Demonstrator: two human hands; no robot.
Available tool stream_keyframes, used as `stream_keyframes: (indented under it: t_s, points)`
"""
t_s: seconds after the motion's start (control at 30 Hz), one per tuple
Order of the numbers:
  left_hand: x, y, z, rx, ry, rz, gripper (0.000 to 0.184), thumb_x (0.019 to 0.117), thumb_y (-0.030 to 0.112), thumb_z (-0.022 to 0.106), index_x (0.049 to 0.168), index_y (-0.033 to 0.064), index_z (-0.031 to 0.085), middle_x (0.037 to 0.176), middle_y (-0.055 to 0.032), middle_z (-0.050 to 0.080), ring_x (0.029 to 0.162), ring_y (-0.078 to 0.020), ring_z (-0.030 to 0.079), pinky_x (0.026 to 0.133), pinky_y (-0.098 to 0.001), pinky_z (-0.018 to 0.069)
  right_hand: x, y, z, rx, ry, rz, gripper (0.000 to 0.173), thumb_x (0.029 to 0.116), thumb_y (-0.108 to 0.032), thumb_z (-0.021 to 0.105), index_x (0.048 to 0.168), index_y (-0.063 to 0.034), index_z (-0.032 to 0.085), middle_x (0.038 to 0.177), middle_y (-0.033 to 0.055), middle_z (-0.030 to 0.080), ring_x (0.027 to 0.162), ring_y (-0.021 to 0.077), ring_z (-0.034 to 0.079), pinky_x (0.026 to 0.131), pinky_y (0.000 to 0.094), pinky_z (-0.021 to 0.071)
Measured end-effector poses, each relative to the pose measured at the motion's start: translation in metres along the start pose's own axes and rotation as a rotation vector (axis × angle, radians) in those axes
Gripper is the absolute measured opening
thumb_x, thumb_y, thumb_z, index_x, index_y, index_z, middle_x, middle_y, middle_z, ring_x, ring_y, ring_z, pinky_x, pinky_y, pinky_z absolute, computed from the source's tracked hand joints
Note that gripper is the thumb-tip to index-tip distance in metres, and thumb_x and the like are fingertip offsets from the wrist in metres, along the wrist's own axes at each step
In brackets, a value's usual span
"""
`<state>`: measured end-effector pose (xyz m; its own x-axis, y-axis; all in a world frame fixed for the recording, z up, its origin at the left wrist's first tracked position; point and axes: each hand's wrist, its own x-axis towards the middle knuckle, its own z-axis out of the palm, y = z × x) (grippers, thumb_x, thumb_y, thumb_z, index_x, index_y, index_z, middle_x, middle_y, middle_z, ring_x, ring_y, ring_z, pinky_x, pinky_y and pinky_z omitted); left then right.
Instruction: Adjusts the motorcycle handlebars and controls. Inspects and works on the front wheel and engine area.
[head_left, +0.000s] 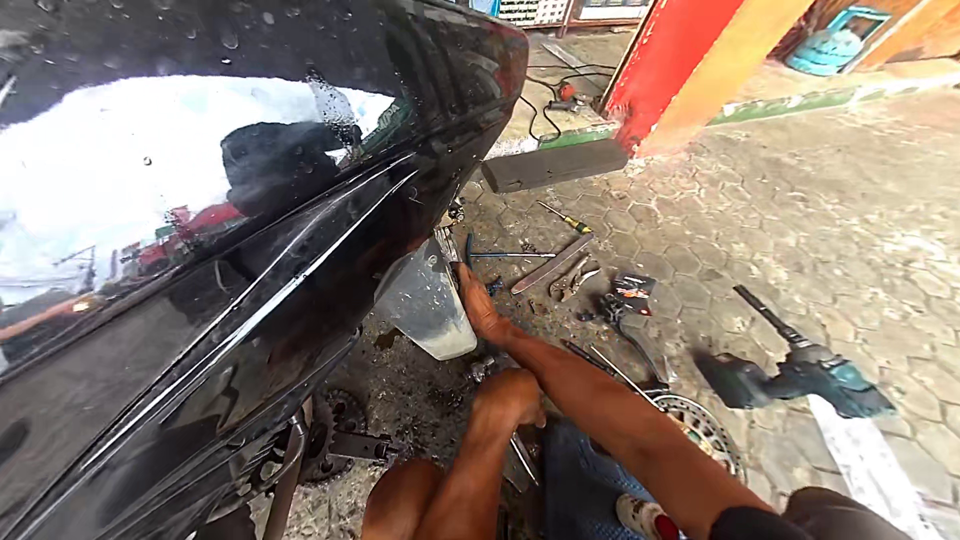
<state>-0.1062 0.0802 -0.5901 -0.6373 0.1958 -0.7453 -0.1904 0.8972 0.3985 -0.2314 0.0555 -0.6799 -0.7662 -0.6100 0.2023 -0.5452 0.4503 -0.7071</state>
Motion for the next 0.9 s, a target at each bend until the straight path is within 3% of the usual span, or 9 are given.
stream_keyframes:
  t_s: [0.23, 0.4, 0.47, 0.53, 0.63, 0.73, 0.8, 0.87, 0.9]
  points:
    - [0.010, 0.003, 0.003, -0.022, -0.012, 0.048, 0.049, 0.0885, 0.035, 0.078, 0.118, -0.0017, 0.067, 0.120, -0.0238, 0.067, 0.114, -0.0424, 0.064, 0.091, -0.0675, 0.0494, 0.033, -0.101, -0.058, -0.082, -0.036, 0.099, 0.047, 0.0955, -0.017, 0.068, 0.135, 0.0019, 0.052, 0.107, 0.0287, 0.067, 0.099, 0.0470, 0.068, 0.082, 0.0639, 0.0542]
    - [0.019, -0.001, -0.008, -0.005, -0.015, 0.119, 0.049, 0.0903, 0.040, 0.075, 0.114, -0.0014, 0.069, 0.117, -0.0239, 0.069, 0.111, -0.0422, 0.065, 0.091, -0.0677, 0.0495, 0.052, -0.114, -0.068, 0.023, 0.063, 0.009, 0.046, 0.1029, -0.020, 0.061, 0.143, -0.0034, 0.047, 0.119, 0.0260, 0.067, 0.112, 0.0437, 0.067, 0.092, 0.0618, 0.0534]
    - [0.020, -0.008, -0.008, -0.037, 0.005, 0.138, 0.049, 0.0891, 0.040, 0.076, 0.114, -0.0010, 0.069, 0.115, -0.0239, 0.069, 0.109, -0.0422, 0.066, 0.091, -0.0676, 0.0496, 0.052, -0.102, -0.074, 0.155, -0.037, -0.042, 0.072, 0.0930, -0.012, 0.070, 0.156, -0.0064, 0.036, 0.136, 0.0241, 0.061, 0.125, 0.0378, 0.061, 0.104, 0.0572, 0.0493]
    - [0.009, -0.013, -0.006, -0.063, 0.041, 0.181, 0.049, 0.0896, 0.040, 0.077, 0.114, -0.0015, 0.069, 0.114, -0.0245, 0.069, 0.108, -0.0425, 0.066, 0.093, -0.0672, 0.0497, 0.047, -0.076, -0.067, 0.213, -0.111, -0.018, 0.089, 0.0835, -0.017, 0.080, 0.158, -0.0082, 0.032, 0.141, 0.0206, 0.059, 0.128, 0.0313, 0.059, 0.109, 0.0516, 0.0493]
    - [-0.037, 0.000, -0.004, -0.095, 0.166, 0.327, 0.045, 0.0918, 0.039, 0.075, 0.108, -0.0026, 0.072, 0.106, -0.0231, 0.072, 0.102, -0.0397, 0.069, 0.093, -0.0623, 0.0527, 0.024, -0.048, -0.048, 0.140, -0.117, 0.059, 0.081, 0.0855, -0.026, 0.078, 0.152, 0.0018, 0.041, 0.148, 0.0253, 0.052, 0.136, 0.0340, 0.053, 0.115, 0.0490, 0.0444]
    - [-0.124, 0.034, -0.021, -0.101, 0.505, 0.414, 0.038, 0.0973, 0.034, 0.069, 0.113, -0.0002, 0.072, 0.106, -0.0199, 0.074, 0.102, -0.0359, 0.072, 0.092, -0.0587, 0.0555, 0.010, -0.055, -0.049, 0.132, -0.086, 0.052, 0.076, 0.0912, -0.026, 0.073, 0.152, 0.0058, 0.039, 0.151, 0.0295, 0.047, 0.139, 0.0383, 0.050, 0.117, 0.0501, 0.0423]
    - [-0.194, 0.053, -0.045, -0.062, 0.875, 0.458, 0.033, 0.0969, 0.035, 0.070, 0.113, 0.0063, 0.074, 0.102, -0.0111, 0.076, 0.094, -0.0264, 0.074, 0.086, -0.0519, 0.0589, -0.003, -0.105, -0.085, 0.086, -0.102, 0.091, 0.067, 0.0939, -0.018, 0.069, 0.149, 0.0090, 0.042, 0.148, 0.0310, 0.050, 0.137, 0.0398, 0.053, 0.116, 0.0496, 0.0432]
    - [-0.268, 0.074, -0.075, -0.115, 1.300, 0.578, 0.028, 0.0939, 0.029, 0.075, 0.112, 0.0086, 0.076, 0.099, -0.0046, 0.076, 0.084, -0.0159, 0.073, 0.078, -0.0401, 0.0622, -0.030, -0.182, -0.163, -0.062, -0.395, 0.296, 0.056, 0.1052, -0.012, 0.053, 0.156, 0.0047, 0.035, 0.161, 0.0240, 0.038, 0.148, 0.0337, 0.040, 0.122, 0.0446, 0.0308]
    - [-0.307, 0.089, -0.095, -0.133, 1.549, 0.675, 0.027, 0.0932, 0.024, 0.076, 0.113, 0.0066, 0.075, 0.097, -0.0031, 0.075, 0.081, -0.0115, 0.071, 0.073, -0.0333, 0.0625, -0.036, -0.189, -0.181, -0.151, -0.519, 0.312, 0.054, 0.1082, -0.013, 0.047, 0.158, 0.0032, 0.033, 0.164, 0.0228, 0.033, 0.150, 0.0333, 0.037, 0.123, 0.0450, 0.0291]
